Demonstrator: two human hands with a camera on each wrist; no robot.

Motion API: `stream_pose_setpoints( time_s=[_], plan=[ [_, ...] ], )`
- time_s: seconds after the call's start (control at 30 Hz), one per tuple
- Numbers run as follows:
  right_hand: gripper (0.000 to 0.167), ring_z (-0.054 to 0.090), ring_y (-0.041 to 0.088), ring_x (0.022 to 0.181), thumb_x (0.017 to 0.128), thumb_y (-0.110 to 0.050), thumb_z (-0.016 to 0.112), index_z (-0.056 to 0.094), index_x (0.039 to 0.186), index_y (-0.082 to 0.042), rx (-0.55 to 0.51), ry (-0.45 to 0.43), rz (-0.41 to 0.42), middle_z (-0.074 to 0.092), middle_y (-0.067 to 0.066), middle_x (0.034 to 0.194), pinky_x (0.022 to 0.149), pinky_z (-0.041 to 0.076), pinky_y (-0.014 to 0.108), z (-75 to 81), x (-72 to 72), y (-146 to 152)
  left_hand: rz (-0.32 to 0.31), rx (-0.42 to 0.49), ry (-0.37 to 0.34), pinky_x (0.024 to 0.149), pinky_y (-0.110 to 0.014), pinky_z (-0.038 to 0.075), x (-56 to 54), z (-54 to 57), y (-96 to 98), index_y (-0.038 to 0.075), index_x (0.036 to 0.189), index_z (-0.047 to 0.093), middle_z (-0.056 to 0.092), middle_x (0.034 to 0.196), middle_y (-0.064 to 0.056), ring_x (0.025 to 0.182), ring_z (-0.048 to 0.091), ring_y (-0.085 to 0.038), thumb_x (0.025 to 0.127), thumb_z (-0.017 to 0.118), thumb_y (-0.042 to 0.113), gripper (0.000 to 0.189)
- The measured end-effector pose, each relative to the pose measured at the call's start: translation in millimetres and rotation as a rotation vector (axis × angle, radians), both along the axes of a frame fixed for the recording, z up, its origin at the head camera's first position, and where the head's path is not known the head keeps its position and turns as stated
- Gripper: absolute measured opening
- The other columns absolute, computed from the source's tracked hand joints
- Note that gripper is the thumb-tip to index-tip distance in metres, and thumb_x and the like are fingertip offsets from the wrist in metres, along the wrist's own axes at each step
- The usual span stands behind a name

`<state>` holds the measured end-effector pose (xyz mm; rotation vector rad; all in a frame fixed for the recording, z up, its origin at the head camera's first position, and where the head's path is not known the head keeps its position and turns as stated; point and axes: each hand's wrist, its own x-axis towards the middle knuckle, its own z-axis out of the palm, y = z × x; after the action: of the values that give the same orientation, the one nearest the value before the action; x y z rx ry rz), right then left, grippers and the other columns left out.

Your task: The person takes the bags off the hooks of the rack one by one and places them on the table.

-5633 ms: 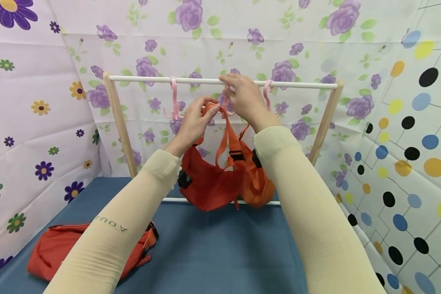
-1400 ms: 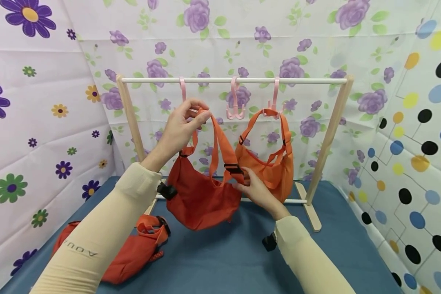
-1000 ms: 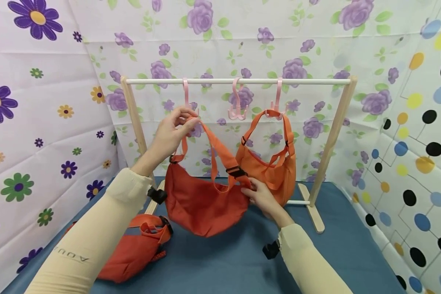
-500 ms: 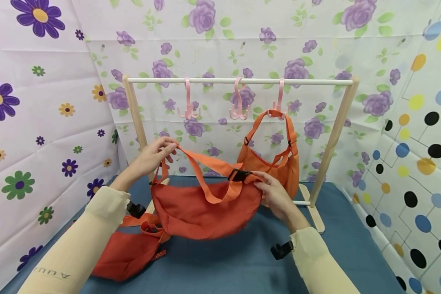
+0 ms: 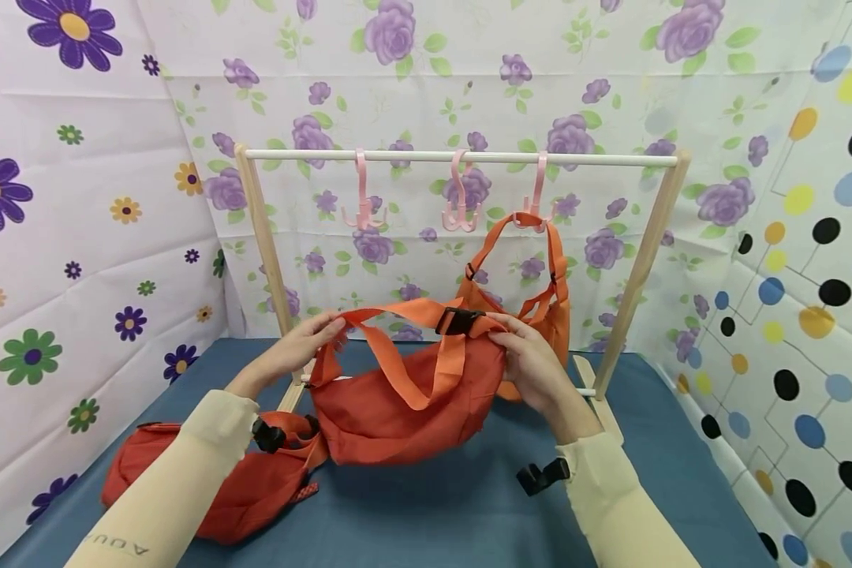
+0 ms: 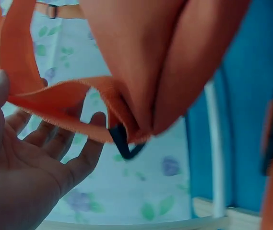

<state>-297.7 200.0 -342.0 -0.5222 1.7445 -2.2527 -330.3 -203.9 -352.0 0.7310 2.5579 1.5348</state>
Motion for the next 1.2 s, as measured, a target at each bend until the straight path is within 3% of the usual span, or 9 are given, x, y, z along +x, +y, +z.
stream_pose_setpoints(
  time_s=[0.1, 0.27, 0.33, 0.43, 0.57, 0.67, 0.83, 0.97, 1.2],
  plan=[
    [0.029, 0.073, 0.012, 0.095, 0.113, -0.016, 0.047, 0.062, 0.136, -0.021, -0.005, 0.003, 0.007, 0.071, -0.002, 0.123, 0.078, 0.060, 0.026, 4.3, 2.6, 0.2, -0.009, -0.015, -0.082, 0.099, -0.050, 0.051, 2.4, -17.2, 2.2, 0.005, 0.142, 0.052, 0.059, 0.128, -0.019, 0.122, 0.058, -0.040, 0.113, 0.041, 0.043, 0.049],
    [0.029, 0.073, 0.012, 0.090, 0.113, -0.014, 0.045, 0.060, 0.137, -0.019, 0.008, 0.000, 0.015, 0.071, -0.001, 0.121, 0.077, 0.060, 0.026, 7.6, 5.8, 0.9, -0.097, -0.024, -0.190, 0.105, -0.055, 0.048, 4.2, -45.0, 8.8, 0.006, 0.137, 0.053, 0.053, 0.135, -0.019, 0.130, 0.053, -0.035, 0.113, 0.041, 0.042, 0.045],
    [0.028, 0.073, 0.012, 0.089, 0.113, -0.015, 0.046, 0.060, 0.137, -0.019, 0.013, -0.002, 0.020, 0.071, -0.001, 0.121, 0.077, 0.060, 0.026, 9.2, 7.7, 1.1, -0.134, -0.014, -0.229, 0.108, -0.058, 0.046, 4.4, -52.7, 11.8, 0.004, 0.141, 0.051, 0.050, 0.141, -0.021, 0.136, 0.049, -0.036, 0.114, 0.042, 0.040, 0.045],
    [0.028, 0.073, 0.012, 0.089, 0.113, -0.015, 0.045, 0.059, 0.137, -0.019, 0.007, 0.015, 0.021, 0.072, -0.001, 0.121, 0.077, 0.060, 0.027, 12.6, 11.2, 2.8, -0.133, -0.031, -0.267, 0.110, -0.059, 0.043, 5.8, -59.1, 15.9, 0.005, 0.153, 0.043, 0.043, 0.155, -0.019, 0.145, 0.041, -0.038, 0.113, 0.043, 0.041, 0.054],
    [0.028, 0.074, 0.014, 0.096, 0.113, -0.013, 0.044, 0.062, 0.135, -0.015, -0.039, 0.059, 0.044, 0.073, 0.001, 0.123, 0.082, 0.060, 0.030, 18.7, 14.3, 6.2, -0.099, -0.062, -0.322, 0.113, -0.057, 0.040, 8.6, -62.7, 18.1, 0.004, 0.165, 0.022, 0.026, 0.168, -0.020, 0.153, 0.030, -0.040, 0.111, 0.044, 0.048, 0.073],
    [0.028, 0.074, 0.015, 0.103, 0.113, -0.011, 0.044, 0.065, 0.132, -0.013, -0.075, 0.066, 0.044, 0.072, 0.002, 0.124, 0.087, 0.060, 0.030, 21.4, 14.3, 8.5, -0.107, -0.021, -0.385, 0.112, -0.058, 0.041, 11.0, -66.4, 16.3, 0.005, 0.167, 0.013, 0.016, 0.171, -0.021, 0.154, 0.025, -0.042, 0.112, 0.041, 0.049, 0.076],
    [0.028, 0.068, 0.012, 0.112, 0.113, -0.010, 0.044, 0.066, 0.129, -0.014, -0.113, 0.034, -0.014, 0.063, 0.001, 0.131, 0.093, 0.056, 0.027, 17.7, 11.6, 15.7, -0.160, 0.102, -0.468, 0.105, -0.057, 0.048, 13.9, -72.6, 11.3, 0.006, 0.167, 0.013, 0.023, 0.167, -0.025, 0.147, 0.038, -0.045, 0.113, 0.038, 0.046, 0.071],
    [0.026, 0.065, 0.012, 0.117, 0.113, -0.011, 0.043, 0.065, 0.128, -0.014, -0.123, 0.000, -0.041, 0.058, 0.002, 0.134, 0.097, 0.055, 0.027, 10.1, 8.3, 22.4, -0.144, 0.177, -0.433, 0.106, -0.056, 0.048, 14.6, -70.0, 8.0, 0.004, 0.166, 0.014, 0.029, 0.163, -0.027, 0.140, 0.047, -0.042, 0.114, 0.039, 0.042, 0.070],
    [0.025, 0.064, 0.007, 0.115, 0.113, -0.014, 0.043, 0.062, 0.129, -0.017, -0.064, -0.032, -0.069, 0.063, -0.005, 0.127, 0.091, 0.056, 0.025, -11.0, 2.9, 35.3, -0.028, 0.235, -0.344, 0.099, -0.050, 0.054, 15.7, -56.5, 10.1, 0.005, 0.162, 0.031, 0.058, 0.137, -0.020, 0.118, 0.064, -0.027, 0.114, 0.043, 0.036, 0.058]
  ],
)
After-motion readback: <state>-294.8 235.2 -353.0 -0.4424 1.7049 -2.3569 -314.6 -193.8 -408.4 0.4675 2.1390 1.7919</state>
